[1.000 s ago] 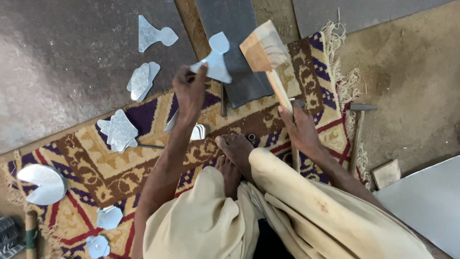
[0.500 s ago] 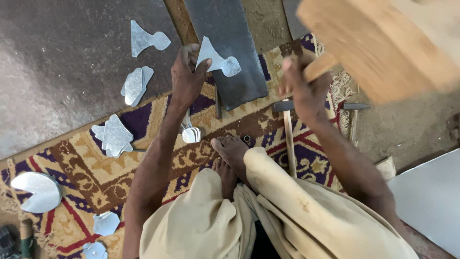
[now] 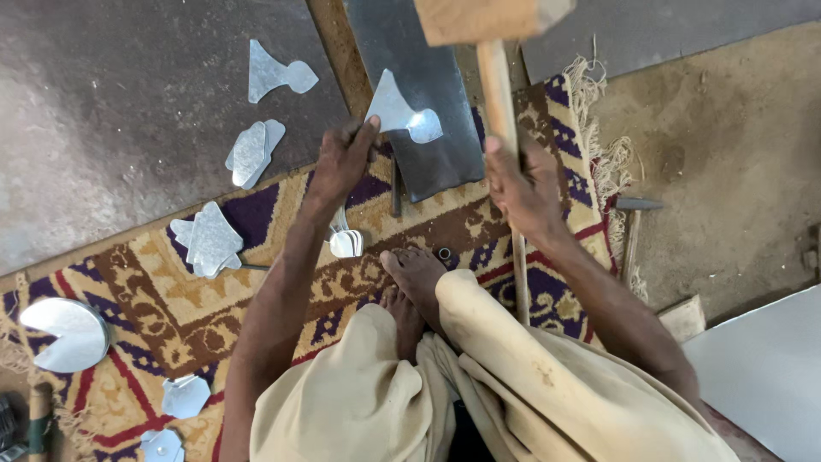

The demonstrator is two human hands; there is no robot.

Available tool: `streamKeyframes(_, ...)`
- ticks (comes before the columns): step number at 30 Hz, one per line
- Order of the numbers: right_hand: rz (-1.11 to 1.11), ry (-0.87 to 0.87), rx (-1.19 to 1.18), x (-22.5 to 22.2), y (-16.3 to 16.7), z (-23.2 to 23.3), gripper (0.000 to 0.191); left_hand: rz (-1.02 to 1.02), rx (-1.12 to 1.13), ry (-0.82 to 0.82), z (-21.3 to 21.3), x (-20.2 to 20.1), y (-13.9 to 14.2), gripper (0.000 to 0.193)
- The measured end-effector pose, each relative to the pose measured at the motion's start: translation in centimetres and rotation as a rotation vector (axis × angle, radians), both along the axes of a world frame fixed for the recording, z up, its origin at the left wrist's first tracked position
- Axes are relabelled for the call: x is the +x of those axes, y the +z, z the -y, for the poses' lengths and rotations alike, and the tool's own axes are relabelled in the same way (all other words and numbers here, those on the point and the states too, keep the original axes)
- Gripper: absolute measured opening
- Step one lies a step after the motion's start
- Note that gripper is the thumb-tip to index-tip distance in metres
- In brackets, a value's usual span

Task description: The person sits on the floor and hammers flat metal cutout pieces one at a time on a steel plate using a wooden mallet, repositioning each piece to flatten it, then sets the flattened piece aside with the finished pile.

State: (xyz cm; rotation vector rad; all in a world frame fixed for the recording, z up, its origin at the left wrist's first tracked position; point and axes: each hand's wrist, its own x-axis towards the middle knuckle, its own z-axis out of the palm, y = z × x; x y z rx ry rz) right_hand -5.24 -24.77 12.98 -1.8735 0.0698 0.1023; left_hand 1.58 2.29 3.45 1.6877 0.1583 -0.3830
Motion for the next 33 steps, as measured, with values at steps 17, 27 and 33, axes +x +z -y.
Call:
streamKeyframes(17,0.065,0.144,-0.225,1.0,-1.1,0.6,0.055,0.167,0.097,-0.019,0.5,1.4,-1.4,0.045)
streamKeyframes(27,0.011,0.178,-0.424,-2.3,-2.1,2.6,0.051,0.234,0.112,0.091,1.3,0.2,-1.7,0.044)
streamKeyframes(33,0.009,-0.075,-0.258,-3.7,-2.1,3.0,0.052,0.216,0.144,0.099,1.8,-0.5,-2.6,0.047)
